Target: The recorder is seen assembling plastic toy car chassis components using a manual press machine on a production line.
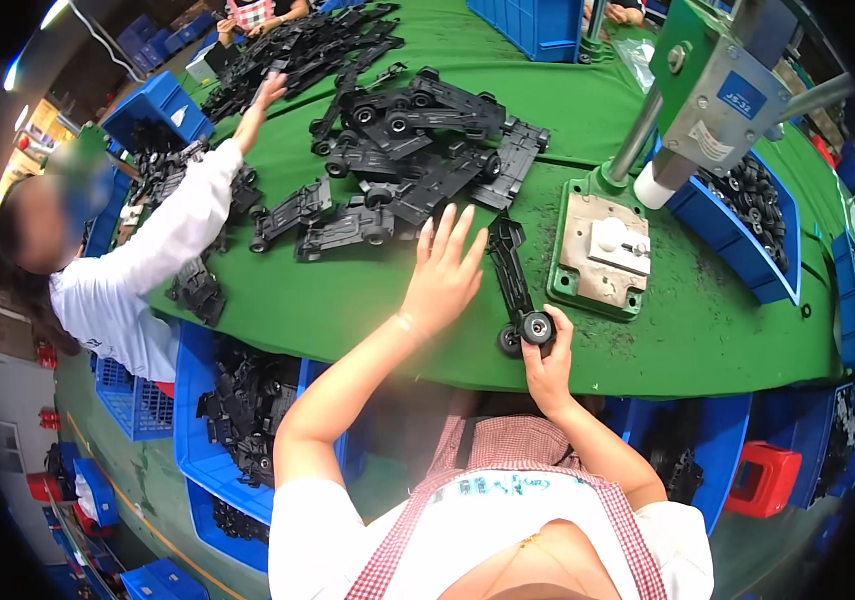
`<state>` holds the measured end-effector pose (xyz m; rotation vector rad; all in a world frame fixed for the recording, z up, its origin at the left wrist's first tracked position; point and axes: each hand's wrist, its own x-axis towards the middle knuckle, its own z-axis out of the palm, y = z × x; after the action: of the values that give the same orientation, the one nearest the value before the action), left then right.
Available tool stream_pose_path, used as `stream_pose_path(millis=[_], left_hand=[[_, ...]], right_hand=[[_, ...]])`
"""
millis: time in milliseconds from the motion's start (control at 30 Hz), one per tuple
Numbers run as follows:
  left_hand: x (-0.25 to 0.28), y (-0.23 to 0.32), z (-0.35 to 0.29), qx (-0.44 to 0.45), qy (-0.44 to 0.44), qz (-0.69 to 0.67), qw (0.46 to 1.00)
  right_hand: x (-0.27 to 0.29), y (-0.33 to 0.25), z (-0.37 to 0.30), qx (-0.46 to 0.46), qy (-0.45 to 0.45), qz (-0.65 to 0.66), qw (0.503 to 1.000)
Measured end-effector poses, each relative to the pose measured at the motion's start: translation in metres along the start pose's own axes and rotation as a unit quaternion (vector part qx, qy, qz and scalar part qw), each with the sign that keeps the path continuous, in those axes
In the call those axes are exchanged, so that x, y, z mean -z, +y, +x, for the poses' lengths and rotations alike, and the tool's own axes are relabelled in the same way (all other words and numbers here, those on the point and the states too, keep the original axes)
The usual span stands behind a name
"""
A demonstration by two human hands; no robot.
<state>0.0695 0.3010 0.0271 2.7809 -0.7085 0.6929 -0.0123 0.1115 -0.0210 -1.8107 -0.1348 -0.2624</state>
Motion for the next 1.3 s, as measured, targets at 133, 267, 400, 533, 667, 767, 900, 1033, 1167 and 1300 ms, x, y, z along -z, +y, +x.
stream_pose_path(millis=[133,267,400,533,667,767,900,1033,1167,1300], left_hand=[[-0.028,-0.007,0.068,-0.057,-0.023,0.118,0.991],[-0.051,-0.021,0.125,-0.141,-0.146,0.117,0.972],[-0.076,-0.036,0.127,-0.110,-0.238,0.117,0.958],[-0.088,-0.055,0.111,-0.094,-0.169,0.168,0.967],[-0.086,-0.064,0.103,-0.094,-0.087,0.225,0.966],[-0.082,-0.078,0.094,-0.077,-0.049,0.242,0.966],[-0.079,-0.092,0.079,-0.068,-0.055,0.256,0.963],[-0.071,-0.103,0.071,-0.071,0.000,0.235,0.969],[-0.056,-0.105,0.074,-0.034,0.045,0.205,0.977],[-0.042,-0.103,0.079,0.017,0.035,0.066,0.997]], right_hand=[[-0.001,-0.005,0.000,-0.025,0.037,0.058,0.997],[-0.001,-0.009,0.003,0.015,0.040,-0.014,0.999],[0.000,-0.020,0.004,-0.024,0.020,0.015,0.999],[0.001,-0.015,0.003,-0.029,0.002,0.027,0.999],[0.005,-0.012,0.006,-0.027,-0.019,0.029,0.999],[0.006,-0.011,0.006,-0.025,-0.029,0.035,0.999],[0.005,-0.012,0.005,-0.022,-0.017,0.038,0.999],[0.004,-0.014,0.007,-0.041,-0.033,0.058,0.997],[0.003,-0.012,0.007,-0.018,-0.026,0.039,0.999],[0.004,-0.017,0.005,-0.003,-0.032,0.014,0.999]])
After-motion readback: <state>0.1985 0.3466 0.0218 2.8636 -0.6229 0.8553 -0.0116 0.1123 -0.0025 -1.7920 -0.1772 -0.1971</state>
